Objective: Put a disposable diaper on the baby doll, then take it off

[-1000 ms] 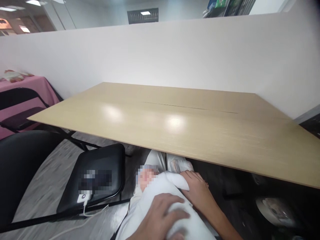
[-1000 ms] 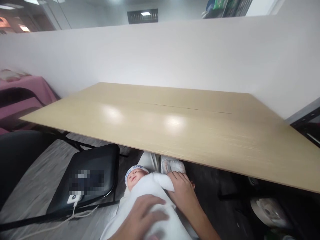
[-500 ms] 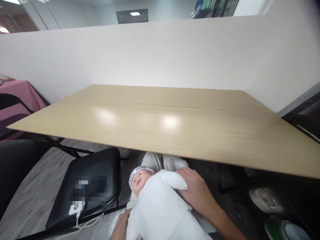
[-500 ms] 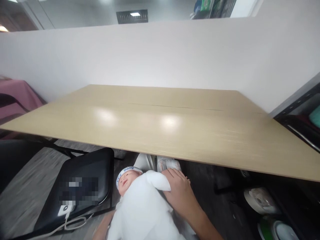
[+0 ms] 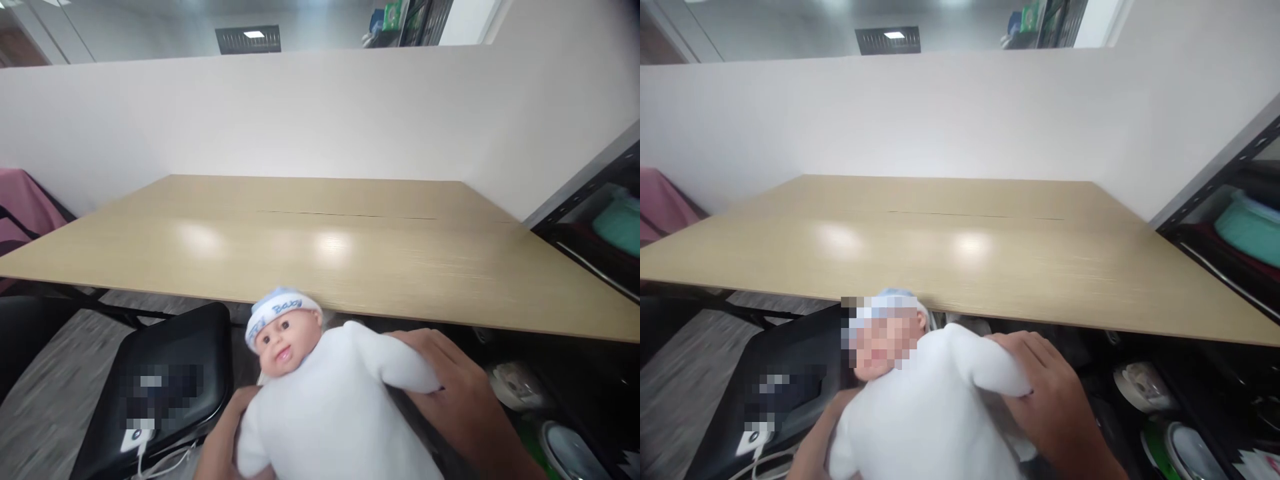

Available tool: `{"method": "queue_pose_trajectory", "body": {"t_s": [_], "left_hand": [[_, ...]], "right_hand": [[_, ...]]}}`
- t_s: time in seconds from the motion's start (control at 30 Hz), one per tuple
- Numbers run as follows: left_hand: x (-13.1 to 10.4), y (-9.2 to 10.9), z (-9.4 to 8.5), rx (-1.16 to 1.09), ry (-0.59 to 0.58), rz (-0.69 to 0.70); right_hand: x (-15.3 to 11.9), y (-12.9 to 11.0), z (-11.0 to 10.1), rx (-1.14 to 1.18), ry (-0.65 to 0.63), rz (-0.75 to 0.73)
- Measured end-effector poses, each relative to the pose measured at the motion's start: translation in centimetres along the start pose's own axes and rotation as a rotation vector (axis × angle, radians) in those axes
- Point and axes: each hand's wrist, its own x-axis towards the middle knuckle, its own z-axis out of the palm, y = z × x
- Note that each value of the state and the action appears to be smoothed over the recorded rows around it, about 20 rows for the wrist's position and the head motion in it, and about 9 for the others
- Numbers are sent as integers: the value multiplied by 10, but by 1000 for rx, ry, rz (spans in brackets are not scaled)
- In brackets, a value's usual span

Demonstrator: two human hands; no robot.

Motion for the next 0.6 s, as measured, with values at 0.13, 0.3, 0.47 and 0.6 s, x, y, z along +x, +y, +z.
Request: {"method": "queue_pose_trajectory", "body": {"t_s": [0.13,0.3,0.47,0.6], "left_hand": [[55,11,-20,21,-41,153],[143,20,-31,163,-30,272],[211,14,-30,262,-30,276],[248,7,-34,385,-64,286]], "right_hand": [[6,23,-9,-37,-27,124],[25,56,0,-82,-5,242],[54,89,25,-115,1,288],[71,112,44,-103,-35,325]]}}
